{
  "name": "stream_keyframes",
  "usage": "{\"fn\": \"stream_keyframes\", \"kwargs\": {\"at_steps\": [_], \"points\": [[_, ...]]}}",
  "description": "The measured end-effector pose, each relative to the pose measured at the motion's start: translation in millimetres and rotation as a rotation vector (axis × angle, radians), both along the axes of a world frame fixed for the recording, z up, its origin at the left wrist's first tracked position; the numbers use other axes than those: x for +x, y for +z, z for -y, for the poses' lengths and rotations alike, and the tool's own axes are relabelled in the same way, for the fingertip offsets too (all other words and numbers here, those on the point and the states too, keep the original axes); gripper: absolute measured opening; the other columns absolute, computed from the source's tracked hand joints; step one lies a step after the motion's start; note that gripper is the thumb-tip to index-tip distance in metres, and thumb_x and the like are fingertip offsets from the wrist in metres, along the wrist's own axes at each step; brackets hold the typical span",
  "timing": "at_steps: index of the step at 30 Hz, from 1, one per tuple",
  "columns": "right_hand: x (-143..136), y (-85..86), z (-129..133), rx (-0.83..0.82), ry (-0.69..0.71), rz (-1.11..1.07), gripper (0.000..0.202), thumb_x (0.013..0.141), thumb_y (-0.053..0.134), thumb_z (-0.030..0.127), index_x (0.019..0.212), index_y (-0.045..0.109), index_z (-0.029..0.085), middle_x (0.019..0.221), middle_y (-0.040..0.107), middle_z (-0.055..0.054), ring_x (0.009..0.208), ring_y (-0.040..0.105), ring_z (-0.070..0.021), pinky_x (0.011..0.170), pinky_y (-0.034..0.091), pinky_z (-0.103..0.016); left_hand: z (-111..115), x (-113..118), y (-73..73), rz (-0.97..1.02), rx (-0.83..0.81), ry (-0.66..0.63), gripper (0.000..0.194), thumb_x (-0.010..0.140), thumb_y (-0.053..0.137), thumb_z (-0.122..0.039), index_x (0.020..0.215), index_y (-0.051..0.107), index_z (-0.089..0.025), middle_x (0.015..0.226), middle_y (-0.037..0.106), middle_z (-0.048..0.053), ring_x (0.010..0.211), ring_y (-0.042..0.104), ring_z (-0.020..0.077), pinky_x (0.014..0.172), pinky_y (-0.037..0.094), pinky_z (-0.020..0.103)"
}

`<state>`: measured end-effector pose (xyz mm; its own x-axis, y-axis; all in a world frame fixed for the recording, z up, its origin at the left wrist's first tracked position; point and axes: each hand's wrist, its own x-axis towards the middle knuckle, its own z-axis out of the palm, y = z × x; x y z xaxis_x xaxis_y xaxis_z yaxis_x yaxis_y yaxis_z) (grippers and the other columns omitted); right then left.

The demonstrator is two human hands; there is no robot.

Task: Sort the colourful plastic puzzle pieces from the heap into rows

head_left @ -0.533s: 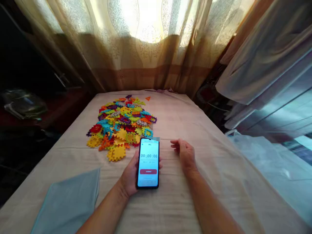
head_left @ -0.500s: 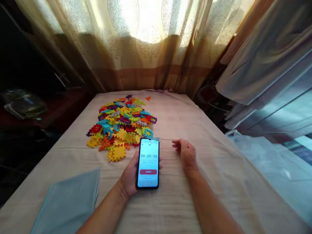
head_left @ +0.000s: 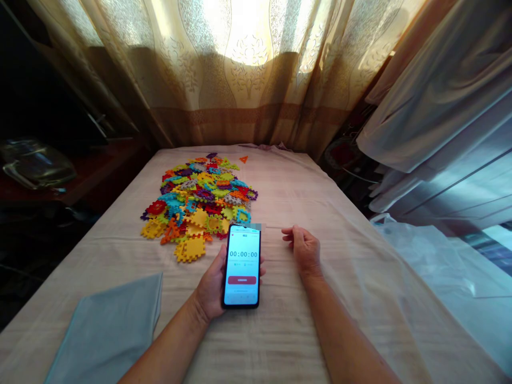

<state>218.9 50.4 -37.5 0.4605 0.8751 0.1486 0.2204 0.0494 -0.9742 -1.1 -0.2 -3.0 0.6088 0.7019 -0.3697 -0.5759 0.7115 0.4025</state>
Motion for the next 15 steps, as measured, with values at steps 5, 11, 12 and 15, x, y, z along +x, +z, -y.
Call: {"fn": "stream_keyframes", "kwargs": {"at_steps": [5,11,12,15], "points": [[-0.9,1.0,0.7,-0.008,0.027,0.049,0.054,0.082,0.045,0.063,0.071,0.071,0.017,0.063,0.070,-0.006,0.059,0.064,-0.0175,0.052,0.045,-0.026,-0.4,0.0,0.0,0.003,0.003,0.003,0.065,0.092,0.037,-0.061,0.124,0.061,-0.009,0.114,0.070,0.017,0.099,0.069,0.0277,0.086,0.052,0.039],[-1.8,0.9,1.4,-0.027,0.037,0.081,0.054,0.082,0.045,0.063,0.071,0.071,0.017,0.063,0.070,-0.006,0.059,0.065,-0.0181,0.053,0.046,-0.027,-1.1,-0.3,2.1,0.025,0.006,-0.001,0.063,0.092,0.039,-0.058,0.124,0.061,-0.008,0.112,0.071,0.017,0.096,0.070,0.0265,0.087,0.052,0.038],[-1.8,0.8,1.2,-0.028,0.037,0.084,0.054,0.082,0.045,0.063,0.071,0.071,0.017,0.064,0.070,-0.006,0.059,0.065,-0.0180,0.053,0.047,-0.027,-1.0,-0.6,2.5,0.041,0.014,0.004,0.061,0.093,0.040,-0.056,0.124,0.061,-0.009,0.113,0.070,0.017,0.096,0.070,0.0266,0.087,0.052,0.039],[-1.6,0.2,0.0,-0.025,0.043,0.089,0.054,0.081,0.045,0.064,0.070,0.071,0.018,0.065,0.071,-0.006,0.059,0.065,-0.0178,0.054,0.047,-0.027,-0.2,-0.6,3.8,0.084,0.045,0.038,0.057,0.093,0.041,-0.052,0.126,0.060,-0.010,0.119,0.068,0.017,0.100,0.069,0.0290,0.090,0.051,0.044]]}}
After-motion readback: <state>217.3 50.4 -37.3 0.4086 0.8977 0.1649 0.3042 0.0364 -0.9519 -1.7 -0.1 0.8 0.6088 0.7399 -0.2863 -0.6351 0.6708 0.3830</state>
